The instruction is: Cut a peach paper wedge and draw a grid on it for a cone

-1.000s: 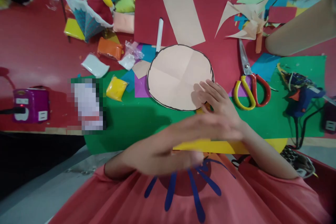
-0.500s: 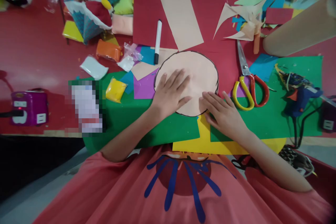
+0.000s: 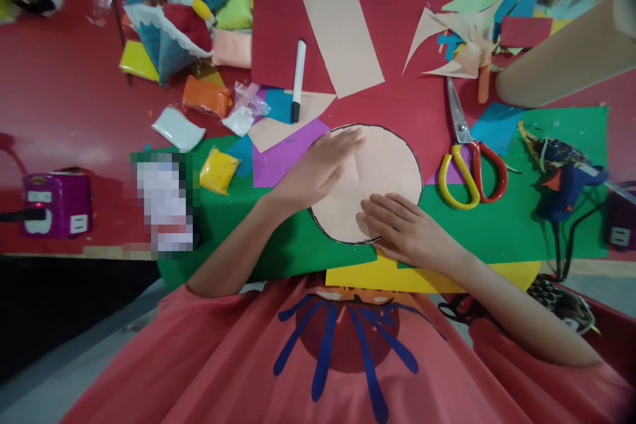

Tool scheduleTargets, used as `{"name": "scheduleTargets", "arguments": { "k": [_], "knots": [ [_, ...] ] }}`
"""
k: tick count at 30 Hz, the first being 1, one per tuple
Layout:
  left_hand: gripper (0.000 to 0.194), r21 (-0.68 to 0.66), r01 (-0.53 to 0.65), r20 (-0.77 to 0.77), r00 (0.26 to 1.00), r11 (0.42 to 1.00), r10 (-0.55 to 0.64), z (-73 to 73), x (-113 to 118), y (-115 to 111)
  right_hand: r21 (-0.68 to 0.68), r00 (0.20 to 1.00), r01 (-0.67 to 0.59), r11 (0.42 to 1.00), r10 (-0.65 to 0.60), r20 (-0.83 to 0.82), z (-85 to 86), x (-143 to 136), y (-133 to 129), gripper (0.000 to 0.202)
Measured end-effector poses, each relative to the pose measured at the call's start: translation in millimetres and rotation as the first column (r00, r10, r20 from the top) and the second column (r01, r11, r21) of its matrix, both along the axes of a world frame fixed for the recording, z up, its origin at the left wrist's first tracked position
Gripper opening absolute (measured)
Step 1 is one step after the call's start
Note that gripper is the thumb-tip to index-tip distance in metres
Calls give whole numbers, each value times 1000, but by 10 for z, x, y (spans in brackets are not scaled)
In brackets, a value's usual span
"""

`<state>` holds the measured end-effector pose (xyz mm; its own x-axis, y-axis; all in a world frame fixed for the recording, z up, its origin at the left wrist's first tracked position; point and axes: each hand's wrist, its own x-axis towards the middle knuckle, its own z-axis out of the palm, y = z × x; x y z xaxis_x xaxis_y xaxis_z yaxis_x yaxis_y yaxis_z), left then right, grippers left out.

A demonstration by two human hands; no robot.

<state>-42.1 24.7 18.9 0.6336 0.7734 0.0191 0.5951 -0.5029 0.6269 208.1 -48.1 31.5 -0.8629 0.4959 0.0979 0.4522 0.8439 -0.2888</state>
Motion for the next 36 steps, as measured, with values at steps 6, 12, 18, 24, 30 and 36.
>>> {"name": "scheduleTargets", "arguments": {
  "k": [6, 12, 18, 24, 30, 36],
  "knots": [
    [42, 47, -463, 209, 871, 885, 445, 186, -329, -163, 11, 999, -3, 1000, 4, -32, -29, -5, 15, 43],
    [44, 167, -288, 52, 958, 943, 284, 56, -457, -253, 98, 990, -37, 994, 50, -133, 49, 88, 42, 29],
    [49, 239, -192, -134, 964, 952, 228, -14, -540, -236, 119, 977, 60, 991, -34, -209, 31, 258, 73, 26],
    [47, 336, -299, -115, 928, 893, 354, 121, -446, -347, 167, 973, 97, 981, -58, -225, 113, 246, -8, 22],
    [43, 21, -28, -95, 995, 999, 30, 273, -188, -449, 33, 959, 49, 998, -38, -282, 376, -7, -69, 16],
    [48, -133, -42, -5, 999, 990, 42, 222, -156, -435, -261, 918, 379, 888, -396, -13, 421, -138, 227, 18]
  ]
}}
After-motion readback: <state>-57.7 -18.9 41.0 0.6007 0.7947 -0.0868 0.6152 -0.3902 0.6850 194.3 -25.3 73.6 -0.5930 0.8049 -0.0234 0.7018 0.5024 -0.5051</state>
